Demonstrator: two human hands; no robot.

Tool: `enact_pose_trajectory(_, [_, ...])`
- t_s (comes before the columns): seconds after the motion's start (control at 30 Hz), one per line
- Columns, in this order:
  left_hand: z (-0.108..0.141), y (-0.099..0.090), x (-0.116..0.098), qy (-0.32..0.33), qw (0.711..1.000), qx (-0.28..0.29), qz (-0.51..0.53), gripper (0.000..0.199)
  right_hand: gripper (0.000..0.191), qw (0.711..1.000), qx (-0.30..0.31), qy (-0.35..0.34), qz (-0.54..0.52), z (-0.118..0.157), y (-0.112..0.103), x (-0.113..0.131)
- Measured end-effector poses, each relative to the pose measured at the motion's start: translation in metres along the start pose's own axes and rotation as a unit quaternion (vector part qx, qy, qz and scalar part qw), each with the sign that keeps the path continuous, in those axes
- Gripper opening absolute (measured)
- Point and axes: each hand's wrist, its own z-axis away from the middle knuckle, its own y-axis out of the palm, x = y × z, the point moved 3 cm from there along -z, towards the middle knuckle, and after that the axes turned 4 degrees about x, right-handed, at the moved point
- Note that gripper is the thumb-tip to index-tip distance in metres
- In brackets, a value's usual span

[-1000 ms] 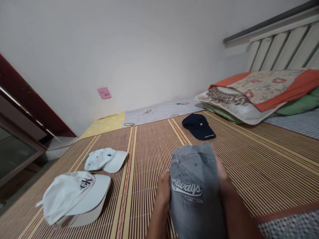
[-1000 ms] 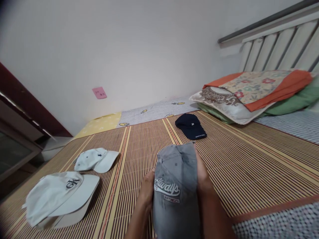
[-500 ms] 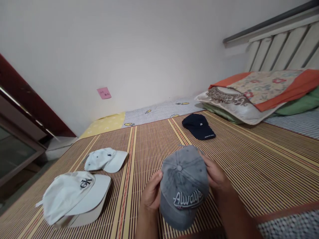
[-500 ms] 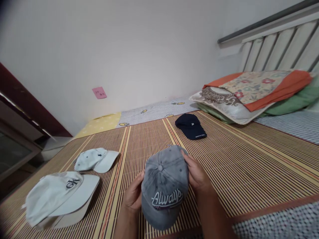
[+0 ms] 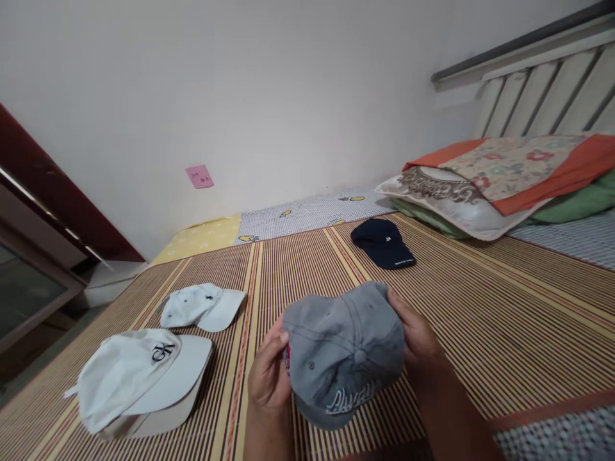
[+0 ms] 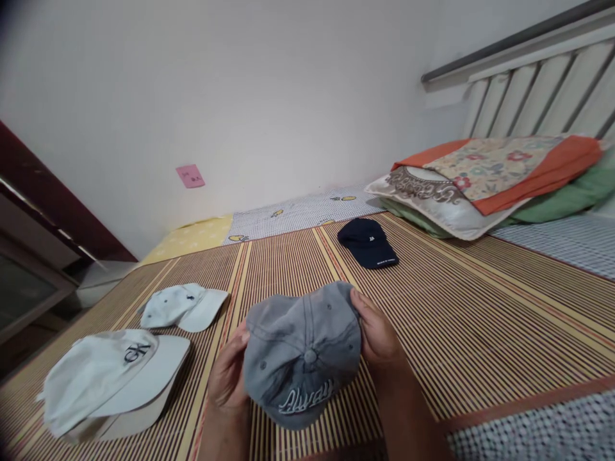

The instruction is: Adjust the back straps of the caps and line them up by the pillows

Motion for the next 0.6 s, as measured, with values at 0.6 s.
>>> enact_pose_trajectory(0.6, [0.021, 0.046, -0.014, -0.057, 0.983, -0.035, -0.17, 0.036, 0.037, 0.991, 0.113, 0.075, -0.017, 0.031, 0.021, 0.021])
